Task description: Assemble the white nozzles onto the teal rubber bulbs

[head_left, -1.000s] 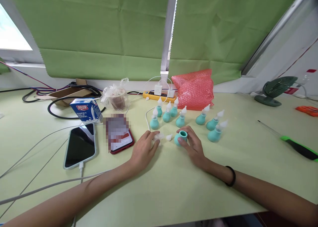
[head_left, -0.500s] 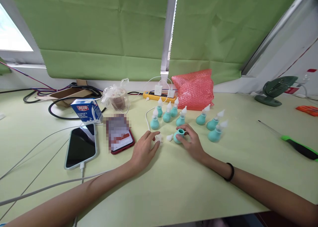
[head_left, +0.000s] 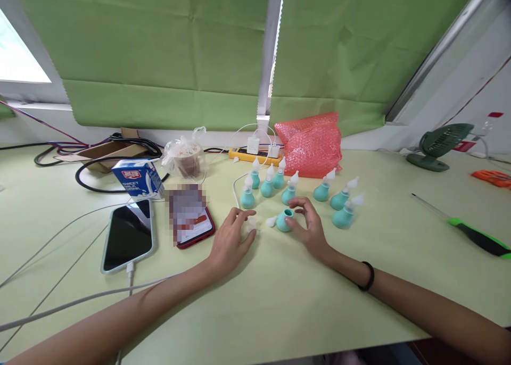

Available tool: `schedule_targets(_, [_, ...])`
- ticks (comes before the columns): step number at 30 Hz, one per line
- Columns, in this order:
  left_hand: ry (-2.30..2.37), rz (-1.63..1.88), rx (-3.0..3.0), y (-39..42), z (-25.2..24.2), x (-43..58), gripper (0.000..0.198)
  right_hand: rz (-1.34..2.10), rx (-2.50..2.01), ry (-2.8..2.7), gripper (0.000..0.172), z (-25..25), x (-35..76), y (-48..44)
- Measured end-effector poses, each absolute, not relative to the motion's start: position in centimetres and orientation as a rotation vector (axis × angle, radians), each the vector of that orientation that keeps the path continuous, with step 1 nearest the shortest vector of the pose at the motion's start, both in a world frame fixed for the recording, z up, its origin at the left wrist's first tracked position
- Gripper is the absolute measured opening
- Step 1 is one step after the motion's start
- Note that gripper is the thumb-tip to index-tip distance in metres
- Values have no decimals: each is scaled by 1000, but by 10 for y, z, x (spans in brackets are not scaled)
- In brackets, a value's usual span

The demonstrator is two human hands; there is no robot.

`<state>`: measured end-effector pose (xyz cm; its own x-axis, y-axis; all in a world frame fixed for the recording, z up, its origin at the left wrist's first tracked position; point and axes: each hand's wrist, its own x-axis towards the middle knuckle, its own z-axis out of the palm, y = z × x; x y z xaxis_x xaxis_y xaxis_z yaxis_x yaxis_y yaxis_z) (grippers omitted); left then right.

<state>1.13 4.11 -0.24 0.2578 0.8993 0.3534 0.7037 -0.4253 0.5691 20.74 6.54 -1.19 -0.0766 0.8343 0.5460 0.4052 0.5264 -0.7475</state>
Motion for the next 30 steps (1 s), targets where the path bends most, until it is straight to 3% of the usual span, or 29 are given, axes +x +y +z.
schedule_targets(8, [1418, 1018, 2278, 38, 0, 12, 26, 136, -1128, -1693, 38, -7, 222, 85])
schedule_targets(12, [1385, 1030, 2285, 37, 0, 12, 26, 180, -1237, -1798, 34, -11, 227, 97])
schedule_targets(17, [1351, 1042, 2304, 35, 3, 12, 24, 342, -1266, -1925, 40, -17, 228, 103])
schedule_targets(22, [1260, 1108, 2369, 31, 5, 11, 23, 93, -1167, -1680, 48, -13, 228, 98])
schedule_targets(26, [1138, 1225, 2429, 29, 6, 8, 20, -177, -824, -1616, 32, -7, 225, 81])
schedule_targets(30, [932, 1221, 2485, 29, 3, 6, 21, -321, -358, -2112, 17, -3, 213, 53])
